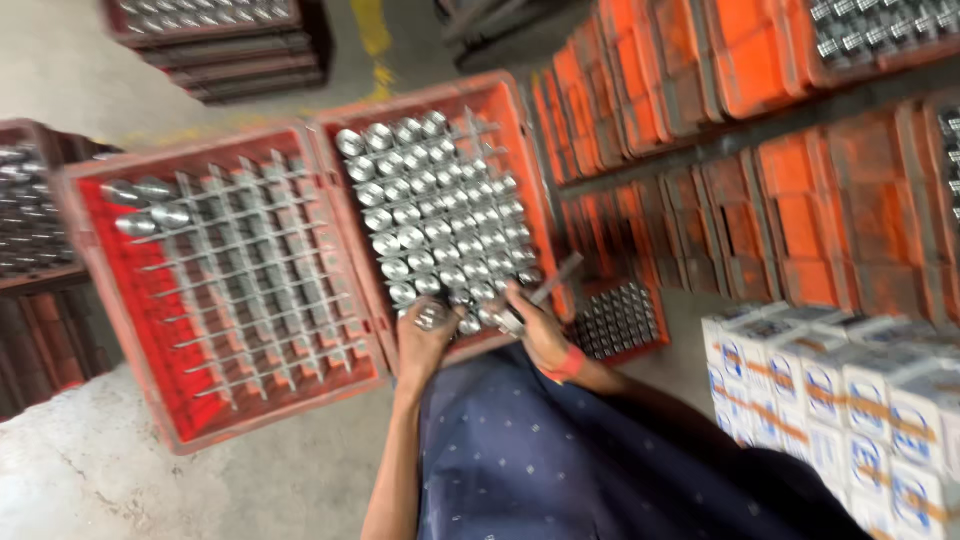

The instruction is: The person picks small knurled metal caps from an orange crate and seats them one by one into the cells of a grid tray, using a metal rod to press each cap down into place. They continue filling the tray rows and reposition crates of parts as needed.

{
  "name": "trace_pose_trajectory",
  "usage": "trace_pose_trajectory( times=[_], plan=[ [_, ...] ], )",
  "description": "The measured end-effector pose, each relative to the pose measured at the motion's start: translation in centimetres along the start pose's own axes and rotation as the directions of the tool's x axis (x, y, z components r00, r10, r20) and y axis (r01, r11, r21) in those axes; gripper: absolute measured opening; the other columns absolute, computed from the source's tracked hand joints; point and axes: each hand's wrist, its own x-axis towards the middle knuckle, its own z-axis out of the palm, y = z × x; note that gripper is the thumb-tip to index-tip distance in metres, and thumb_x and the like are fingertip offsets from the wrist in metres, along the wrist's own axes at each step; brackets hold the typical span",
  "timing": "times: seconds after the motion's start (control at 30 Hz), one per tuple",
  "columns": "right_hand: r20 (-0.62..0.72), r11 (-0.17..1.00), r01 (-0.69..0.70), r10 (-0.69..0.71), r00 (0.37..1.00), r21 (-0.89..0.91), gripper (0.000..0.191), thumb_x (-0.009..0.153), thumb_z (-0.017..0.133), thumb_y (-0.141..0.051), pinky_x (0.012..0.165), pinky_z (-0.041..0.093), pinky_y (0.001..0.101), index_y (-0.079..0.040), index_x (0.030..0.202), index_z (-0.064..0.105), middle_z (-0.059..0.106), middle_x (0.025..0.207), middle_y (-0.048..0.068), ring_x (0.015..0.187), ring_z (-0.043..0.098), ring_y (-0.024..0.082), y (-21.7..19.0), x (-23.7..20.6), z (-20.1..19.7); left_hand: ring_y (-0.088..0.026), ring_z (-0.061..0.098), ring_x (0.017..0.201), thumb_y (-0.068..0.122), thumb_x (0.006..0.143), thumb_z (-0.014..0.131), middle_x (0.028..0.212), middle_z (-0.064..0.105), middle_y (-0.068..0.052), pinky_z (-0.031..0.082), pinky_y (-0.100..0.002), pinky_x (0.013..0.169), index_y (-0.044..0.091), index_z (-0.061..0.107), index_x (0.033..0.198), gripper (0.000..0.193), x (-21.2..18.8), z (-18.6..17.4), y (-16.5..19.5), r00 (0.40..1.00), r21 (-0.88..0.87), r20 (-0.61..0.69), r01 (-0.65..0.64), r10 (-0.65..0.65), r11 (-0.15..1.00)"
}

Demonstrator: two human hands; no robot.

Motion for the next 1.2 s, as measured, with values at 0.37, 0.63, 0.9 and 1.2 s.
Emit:
trace_pose_trajectory(
  times=[0.37, 0.63, 0.9, 1.2],
  plan=[
    [0.357, 0.837, 0.46, -0.351, 0.866, -0.295, 0.045, 0.114, 0.05, -0.029, 0.103, 0.051, 0.0359, -0.001, 0.085, 0.069, 0.068, 0.091, 0.008, 0.099, 0.064, 0.02, -0.6, -0.2, -1.2, -0.041, 0.073, 0.094, 0.023, 0.078, 0.081, 0.096, 0.075, -0.022, 0.055, -0.048, 0.081, 0.006, 0.071, 0.117, 0.044, -4.1, 7.5, 6.2, 0.994, 0.373, 0.082, -0.096, 0.07, 0.923],
    [-0.062, 0.984, 0.168, -0.172, 0.983, -0.063, 0.039, 0.103, 0.057, -0.034, 0.084, 0.051, 0.0398, -0.004, 0.084, 0.07, 0.075, 0.093, 0.008, 0.089, 0.069, 0.019, -2.8, 3.2, -6.1, -0.041, 0.073, 0.094, 0.035, 0.073, 0.087, 0.101, 0.074, -0.025, 0.056, -0.049, 0.079, 0.002, 0.064, 0.129, 0.068, -0.5, 8.7, 5.4, 0.927, 0.271, 0.192, -0.366, 0.323, 0.89],
    [-0.339, 0.883, 0.422, -0.34, 0.877, 0.206, 0.035, 0.104, 0.061, -0.04, 0.094, 0.052, 0.0366, -0.007, 0.092, 0.065, 0.07, 0.091, 0.008, 0.093, 0.069, 0.021, -7.9, 2.8, -13.5, -0.042, 0.063, 0.11, 0.021, 0.094, 0.073, 0.121, 0.065, -0.022, 0.05, -0.05, 0.091, 0.001, 0.054, 0.146, 0.058, 12.4, 7.6, 13.6, 0.826, 0.592, 0.076, -0.489, 0.559, 0.641],
    [-0.384, 0.923, 0.316, -0.216, 0.897, 0.219, 0.03, 0.103, 0.064, -0.033, 0.089, 0.053, 0.0398, -0.005, 0.093, 0.065, 0.069, 0.086, 0.007, 0.088, 0.07, 0.023, -3.4, 1.0, -13.4, -0.036, 0.067, 0.113, 0.003, 0.102, 0.062, 0.124, 0.069, -0.015, 0.053, -0.045, 0.099, 0.009, 0.065, 0.137, 0.035, 12.2, 5.2, 13.5, 0.733, 0.375, -0.034, -0.621, 0.68, 0.688]
  ],
)
